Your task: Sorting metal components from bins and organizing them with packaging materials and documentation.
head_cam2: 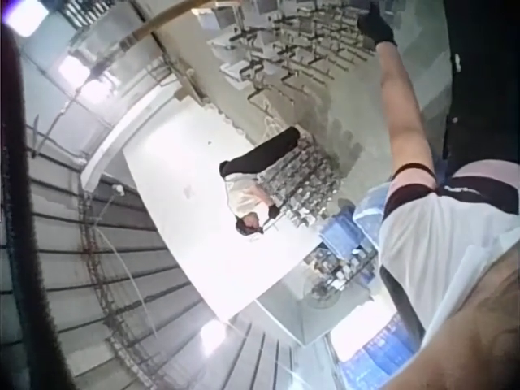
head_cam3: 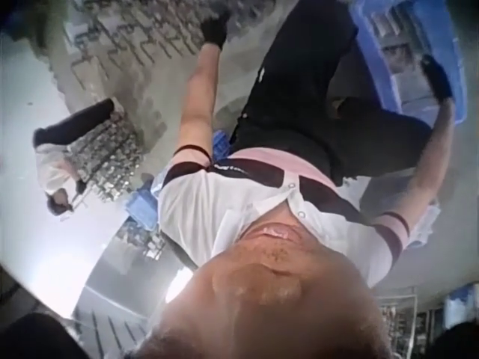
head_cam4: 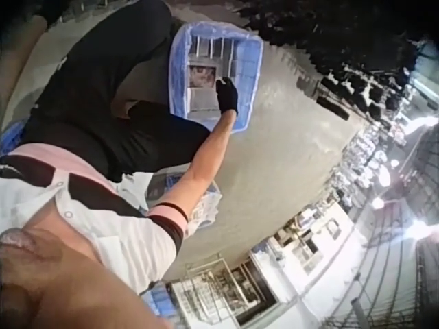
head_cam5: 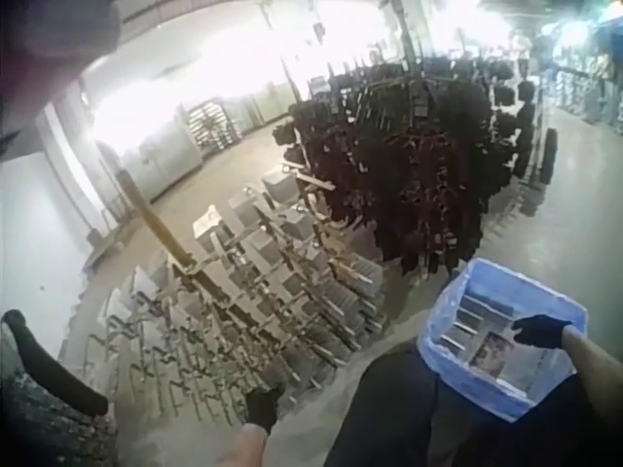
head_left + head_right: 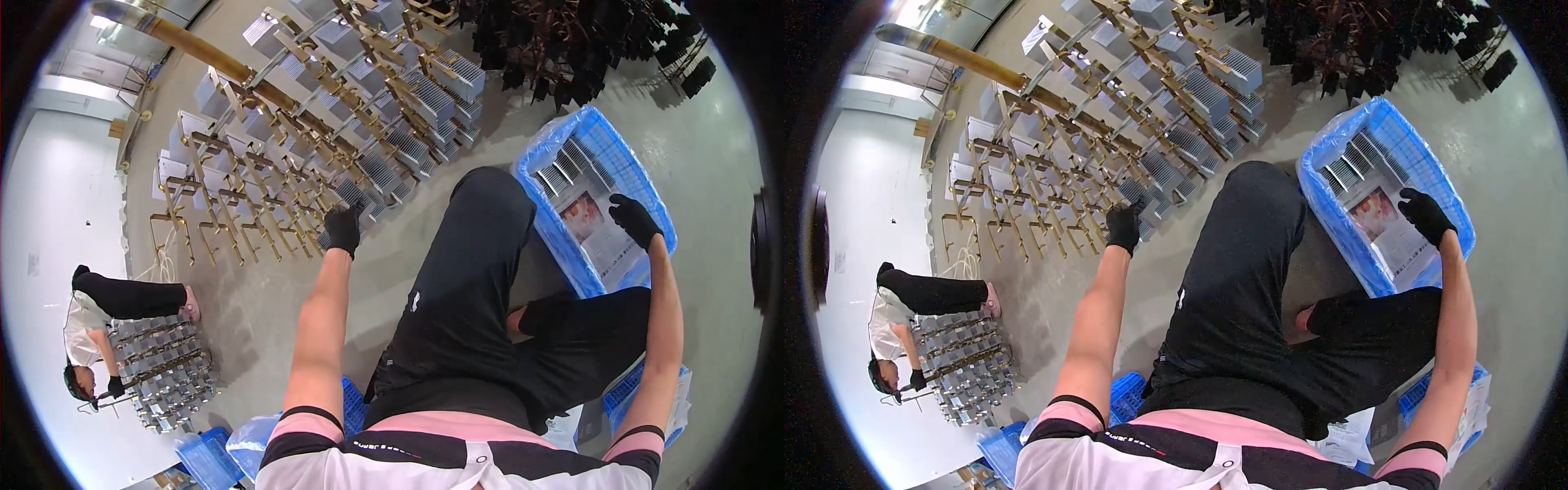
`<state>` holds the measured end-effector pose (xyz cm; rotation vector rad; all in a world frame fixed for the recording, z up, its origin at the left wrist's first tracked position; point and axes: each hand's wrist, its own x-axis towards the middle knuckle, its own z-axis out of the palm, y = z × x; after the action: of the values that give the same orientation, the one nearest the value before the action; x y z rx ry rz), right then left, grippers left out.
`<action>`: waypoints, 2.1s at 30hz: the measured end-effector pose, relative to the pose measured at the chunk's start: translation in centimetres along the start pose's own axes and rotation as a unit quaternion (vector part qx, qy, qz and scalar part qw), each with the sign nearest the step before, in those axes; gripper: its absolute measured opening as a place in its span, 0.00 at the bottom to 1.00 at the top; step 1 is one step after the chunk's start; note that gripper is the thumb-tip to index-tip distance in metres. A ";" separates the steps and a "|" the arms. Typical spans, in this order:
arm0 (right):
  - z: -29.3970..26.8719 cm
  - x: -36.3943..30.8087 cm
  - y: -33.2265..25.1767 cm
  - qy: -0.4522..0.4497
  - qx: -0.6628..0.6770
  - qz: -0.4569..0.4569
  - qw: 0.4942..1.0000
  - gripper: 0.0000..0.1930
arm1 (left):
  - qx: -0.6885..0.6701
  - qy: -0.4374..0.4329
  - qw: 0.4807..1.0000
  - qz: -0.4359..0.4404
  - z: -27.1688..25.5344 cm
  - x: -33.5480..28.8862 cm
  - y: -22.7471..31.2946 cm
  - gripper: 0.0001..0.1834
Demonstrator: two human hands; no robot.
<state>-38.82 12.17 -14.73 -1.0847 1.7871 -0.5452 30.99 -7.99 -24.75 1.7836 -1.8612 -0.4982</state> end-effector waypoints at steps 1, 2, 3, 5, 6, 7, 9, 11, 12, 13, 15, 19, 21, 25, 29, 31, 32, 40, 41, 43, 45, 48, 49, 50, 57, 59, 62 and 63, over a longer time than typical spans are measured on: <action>-0.5 -0.1 0.4 0.005 -0.004 -0.002 1.000 0.18 | 0.022 0.016 1.000 -0.002 0.3 -0.1 0.9 0.22; -0.7 0.0 0.7 0.008 -0.008 -0.005 1.000 0.18 | 0.046 0.035 0.998 -0.004 0.2 -0.2 1.7 0.22; -1.0 -0.5 1.1 0.010 -0.011 0.003 1.000 0.18 | 0.041 0.027 0.999 -0.005 0.8 -0.8 3.6 0.22; -1.8 -2.5 2.3 0.033 -0.043 0.032 0.998 0.18 | 0.101 -0.010 0.992 -0.075 2.4 -1.8 9.3 0.16; -2.3 -3.4 2.8 0.044 -0.058 0.045 0.996 0.17 | 0.132 -0.027 0.985 -0.107 3.3 -2.1 11.1 0.15; -2.3 -3.2 2.6 0.044 -0.057 0.039 0.997 0.17 | 0.134 -0.022 0.985 -0.107 3.2 -1.8 10.5 0.15; -1.1 -0.5 1.2 0.020 -0.004 -0.018 1.000 0.18 | -0.121 0.050 0.968 -0.213 1.4 -0.3 6.1 0.19; -0.7 0.0 0.8 0.013 0.019 -0.030 0.999 0.18 | -0.252 0.070 0.930 -0.257 1.5 -0.1 5.1 0.21; -0.7 -0.4 0.6 0.015 -0.007 -0.017 1.000 0.18 | -0.328 0.077 0.907 -0.252 1.8 -0.6 5.4 0.21; -0.7 -1.0 0.1 0.019 -0.033 -0.004 0.999 0.18 | -0.404 0.082 0.878 -0.245 2.1 -1.1 5.8 0.21; -0.8 -1.5 -0.2 0.026 -0.058 0.007 0.998 0.18 | -0.478 0.086 0.843 -0.233 1.9 -2.2 5.9 0.22; -0.8 -0.9 -1.0 0.014 -0.017 -0.046 0.999 0.19 | 0.093 0.024 0.986 0.135 -0.1 -7.1 4.4 0.26; 0.4 -1.9 -3.8 0.039 -0.098 -0.047 0.993 0.19 | -0.290 -0.022 0.954 -0.079 -0.4 -9.9 6.4 0.30; 0.2 -3.9 -5.8 0.123 -0.209 -0.188 0.952 0.21 | -0.523 0.036 0.842 -0.124 -3.0 -11.0 17.0 0.16; 4.5 -4.3 -13.4 0.085 -0.106 -0.445 0.885 0.25 | -0.305 0.068 0.947 0.080 -9.5 -8.2 29.0 0.22; 6.6 -8.3 -20.1 -0.010 0.059 -0.340 0.939 0.31 | -0.288 0.067 0.938 0.181 -8.6 -7.3 34.5 0.24; 7.7 -10.0 -22.0 -0.035 0.169 -0.310 0.935 0.32 | -0.257 0.087 0.922 0.276 -8.1 -7.3 37.2 0.26; 4.8 -7.1 -14.2 0.209 0.263 -0.254 0.907 0.35 | -0.115 -0.144 0.884 0.430 -3.2 -8.7 48.3 0.39; 2.8 -6.2 -11.9 0.232 0.184 -0.206 0.933 0.35 | -0.086 -0.137 0.886 0.435 -2.8 -8.5 47.8 0.38; -0.3 -3.9 -6.7 0.257 0.031 -0.125 0.958 0.35 | -0.020 -0.121 0.889 0.442 -2.3 -7.8 46.3 0.36; -3.1 -2.2 0.4 0.269 -0.054 -0.082 0.958 0.36 | -0.032 -0.126 0.879 0.460 -1.5 -7.4 46.2 0.33; -3.5 1.2 7.5 0.232 -0.247 -0.010 0.941 0.31 | -0.028 -0.125 0.863 0.488 -0.6 -6.9 46.0 0.29; -3.0 2.2 8.3 0.211 -0.274 0.002 0.938 0.30 | -0.025 -0.140 0.866 0.479 -0.5 -6.7 46.0 0.28; -2.6 2.9 9.1 0.191 -0.301 0.015 0.934 0.29 | -0.024 -0.155 0.868 0.471 -0.5 -6.6 46.2 0.27; 1.2 11.9 8.3 0.133 -0.382 -0.057 0.913 0.27 | -0.003 -0.200 0.859 0.471 0.4 -5.9 47.3 0.24; 1.5 12.7 8.0 0.116 -0.393 -0.022 0.912 0.26 | -0.001 -0.216 0.859 0.464 0.8 -5.9 47.2 0.24; 2.2 13.5 7.4 0.174 -0.405 0.004 0.898 0.22 | 0.035 -0.225 0.862 0.454 0.8 -5.8 47.7 0.24; 2.3 13.8 7.7 0.172 -0.404 0.002 0.898 0.22 | 0.050 -0.228 0.862 0.450 0.7 -5.8 47.8 0.24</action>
<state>-42.43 4.50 -28.22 -1.6031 2.4190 0.0592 -7.95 1.08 2.05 0.6722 -2.7976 -0.4656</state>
